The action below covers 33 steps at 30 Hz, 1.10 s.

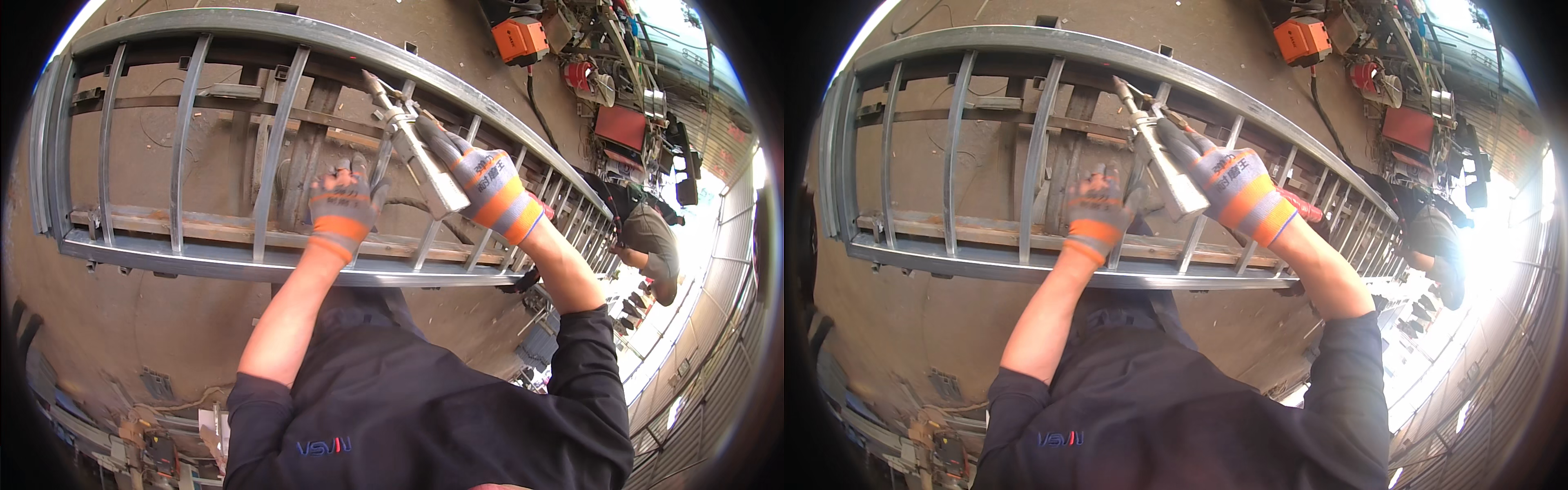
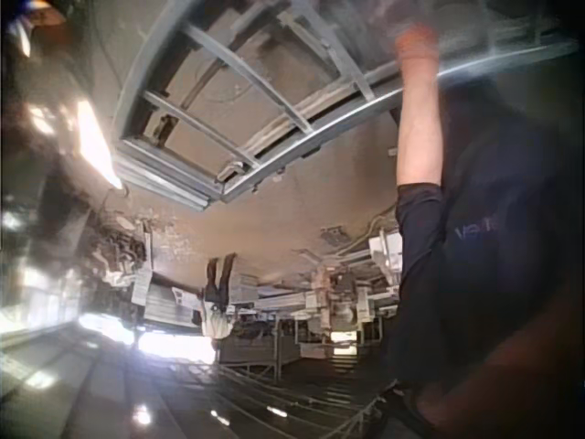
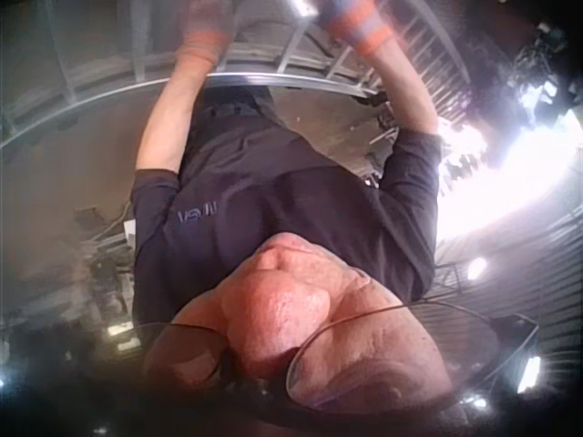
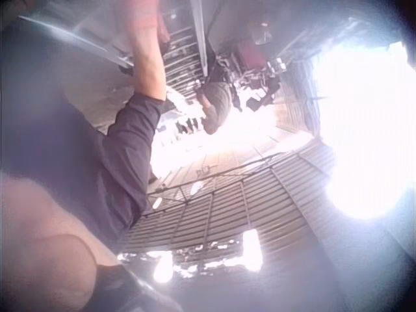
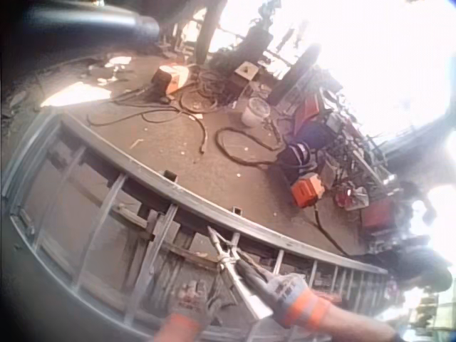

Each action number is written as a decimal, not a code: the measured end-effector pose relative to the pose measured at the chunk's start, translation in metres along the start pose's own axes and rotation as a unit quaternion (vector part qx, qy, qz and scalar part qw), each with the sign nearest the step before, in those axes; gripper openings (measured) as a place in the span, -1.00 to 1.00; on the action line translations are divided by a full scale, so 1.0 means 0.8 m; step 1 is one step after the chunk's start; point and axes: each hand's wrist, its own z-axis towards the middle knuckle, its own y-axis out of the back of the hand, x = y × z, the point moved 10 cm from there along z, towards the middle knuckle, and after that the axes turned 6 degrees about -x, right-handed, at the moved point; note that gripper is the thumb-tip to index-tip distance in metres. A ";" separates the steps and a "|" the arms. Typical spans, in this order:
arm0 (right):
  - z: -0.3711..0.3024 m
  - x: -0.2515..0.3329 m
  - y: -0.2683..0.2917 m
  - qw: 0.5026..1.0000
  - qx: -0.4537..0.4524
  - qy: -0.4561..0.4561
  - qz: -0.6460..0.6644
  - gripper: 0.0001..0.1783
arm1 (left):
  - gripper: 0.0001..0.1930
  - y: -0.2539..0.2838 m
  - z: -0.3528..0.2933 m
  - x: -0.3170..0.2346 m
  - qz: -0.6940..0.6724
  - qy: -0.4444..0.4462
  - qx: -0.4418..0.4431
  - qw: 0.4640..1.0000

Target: The person welds joints on a large metal frame using a handheld welding torch. They move along the frame, positioning the torch at various joints and applying welds while wearing gloves.

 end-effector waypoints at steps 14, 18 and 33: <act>-0.076 -0.079 -0.032 0.999 -0.034 0.027 -0.003 0.13 | -0.53 -0.080 0.005 -0.019 0.034 0.073 -0.072 0.994; -0.069 -0.088 -0.034 0.999 -0.046 0.020 -0.019 0.14 | -0.57 -0.084 0.009 -0.012 0.015 0.112 -0.027 0.993; -0.065 -0.083 -0.024 0.998 -0.055 0.015 0.008 0.12 | -0.58 -0.071 0.011 -0.018 0.008 0.106 -0.020 0.994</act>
